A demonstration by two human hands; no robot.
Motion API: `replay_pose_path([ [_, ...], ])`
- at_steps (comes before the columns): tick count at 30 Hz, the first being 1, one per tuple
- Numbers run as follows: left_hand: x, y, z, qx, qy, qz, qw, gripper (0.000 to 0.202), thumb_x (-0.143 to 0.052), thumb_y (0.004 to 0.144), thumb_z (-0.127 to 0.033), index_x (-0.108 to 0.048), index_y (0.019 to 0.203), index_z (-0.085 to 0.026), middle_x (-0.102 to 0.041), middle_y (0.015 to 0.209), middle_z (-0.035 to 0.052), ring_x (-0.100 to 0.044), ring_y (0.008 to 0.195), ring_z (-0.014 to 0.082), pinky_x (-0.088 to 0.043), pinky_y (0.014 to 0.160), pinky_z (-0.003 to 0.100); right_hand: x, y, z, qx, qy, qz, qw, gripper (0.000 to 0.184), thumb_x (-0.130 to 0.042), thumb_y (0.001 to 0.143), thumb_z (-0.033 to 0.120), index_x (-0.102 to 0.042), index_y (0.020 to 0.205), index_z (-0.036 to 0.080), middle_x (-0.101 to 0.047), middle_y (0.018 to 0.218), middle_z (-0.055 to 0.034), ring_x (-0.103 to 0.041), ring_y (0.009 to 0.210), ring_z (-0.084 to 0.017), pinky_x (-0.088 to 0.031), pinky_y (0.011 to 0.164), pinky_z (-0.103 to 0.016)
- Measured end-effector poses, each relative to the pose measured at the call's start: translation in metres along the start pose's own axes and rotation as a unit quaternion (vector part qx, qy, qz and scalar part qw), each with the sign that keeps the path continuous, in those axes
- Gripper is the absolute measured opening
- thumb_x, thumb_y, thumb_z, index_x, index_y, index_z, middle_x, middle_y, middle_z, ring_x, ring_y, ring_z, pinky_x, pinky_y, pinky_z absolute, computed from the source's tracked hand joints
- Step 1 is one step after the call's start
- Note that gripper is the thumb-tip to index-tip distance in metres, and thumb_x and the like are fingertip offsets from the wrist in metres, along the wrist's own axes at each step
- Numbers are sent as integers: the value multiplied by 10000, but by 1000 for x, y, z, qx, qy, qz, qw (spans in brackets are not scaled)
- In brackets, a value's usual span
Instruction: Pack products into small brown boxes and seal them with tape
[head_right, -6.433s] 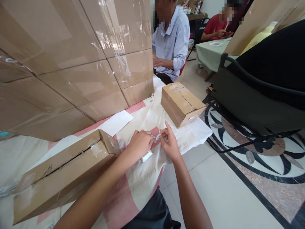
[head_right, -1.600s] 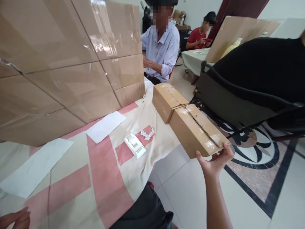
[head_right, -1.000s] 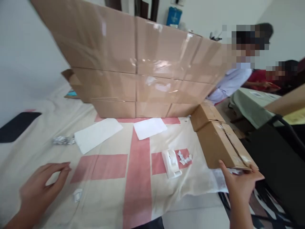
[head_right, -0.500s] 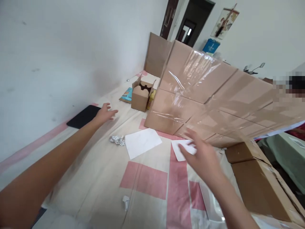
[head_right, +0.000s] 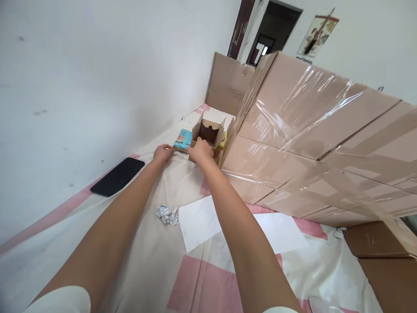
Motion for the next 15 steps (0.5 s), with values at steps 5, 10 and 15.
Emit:
replay_pose_path([
  [5, -6, -25, -3, -108, -72, -74, 989, 311, -620, 974, -417, -640, 1127, -147, -679, 1086, 70, -668, 950, 192, -577, 851, 401, -14, -4, -6, -20, 21, -23, 999, 558, -538, 915, 660, -707, 1150, 183, -708, 1254, -160, -671, 1170, -335, -537, 910, -408],
  [10, 3, -45, -23, -211, -145, -98, 962, 250, -449, 1004, -403, -595, 971, -202, -704, 999, 36, -679, 972, 185, -542, 862, 312, -13, -13, -15, -36, 62, -37, 997, 674, -508, 849, 805, -749, 948, 183, -770, 1030, -166, -728, 1026, -343, -543, 834, -388],
  [15, 12, -49, -20, -200, -153, -128, 959, 356, -541, 938, -434, -493, 1217, -218, -613, 1277, 124, -652, 1144, 228, -524, 986, 375, -17, -28, -13, -7, 66, -53, 996, 628, -417, 974, 677, -756, 1037, 152, -762, 1098, -199, -721, 1078, -324, -524, 866, -355],
])
Point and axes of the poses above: each hand's wrist, its own y-axis towards the middle knuckle, its own x-axis out of the back of the hand, z = x × y, the point moved 6 cm from there along y, towards the middle knuckle
